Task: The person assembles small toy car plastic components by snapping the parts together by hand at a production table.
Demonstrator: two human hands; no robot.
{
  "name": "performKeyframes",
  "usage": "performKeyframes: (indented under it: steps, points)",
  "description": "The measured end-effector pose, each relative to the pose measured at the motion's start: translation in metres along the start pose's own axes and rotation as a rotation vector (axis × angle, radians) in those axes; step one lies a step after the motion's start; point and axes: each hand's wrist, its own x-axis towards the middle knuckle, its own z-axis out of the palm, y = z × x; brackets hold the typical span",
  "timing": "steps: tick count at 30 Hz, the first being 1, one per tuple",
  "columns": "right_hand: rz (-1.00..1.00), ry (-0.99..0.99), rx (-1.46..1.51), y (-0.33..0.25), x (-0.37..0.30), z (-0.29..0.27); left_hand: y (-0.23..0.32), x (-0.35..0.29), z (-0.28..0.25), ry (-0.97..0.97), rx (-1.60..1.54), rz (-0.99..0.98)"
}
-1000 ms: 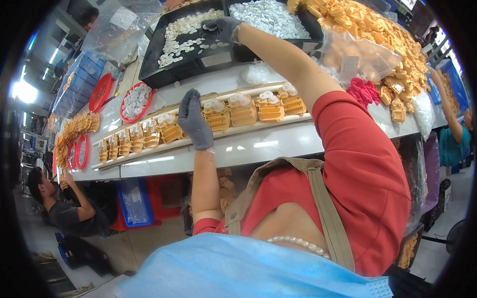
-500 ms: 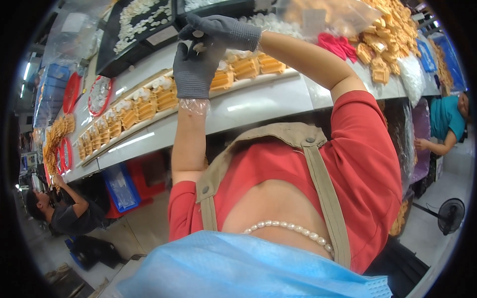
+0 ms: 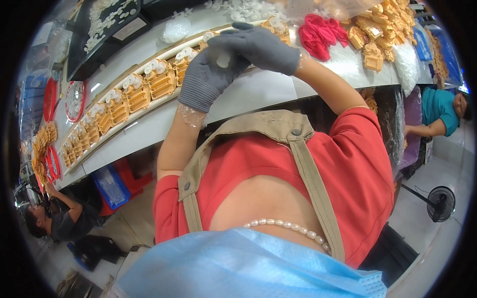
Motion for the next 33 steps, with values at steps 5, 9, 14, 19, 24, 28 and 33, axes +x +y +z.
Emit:
performKeyframes:
  steps: [5,9,14,19,24,28,33]
  points:
    - [0.066,-0.149,-0.006,0.0,-0.023,-0.01,-0.005,-0.009,-0.002,-0.002,0.707,0.126]
    - [0.123,-0.189,0.044,0.004,-0.027,-0.022,-0.007,-0.013,0.005,0.043,1.343,0.268]
    - [0.208,-0.091,0.206,0.003,-0.029,-0.033,-0.008,-0.008,-0.002,0.017,1.507,0.323]
    - [0.123,-0.011,0.187,0.03,-0.017,-0.034,-0.013,0.004,-0.022,0.028,0.101,-0.135]
    - [0.245,-0.038,0.087,0.048,-0.004,-0.023,-0.015,-0.002,-0.025,-0.103,0.384,0.021]
    - [0.227,-0.038,0.152,0.034,0.022,-0.034,-0.007,-0.008,-0.018,-0.043,1.114,0.215]
    - [0.13,-0.232,-0.074,0.073,0.007,-0.007,-0.008,-0.009,-0.016,-0.024,1.389,0.312]
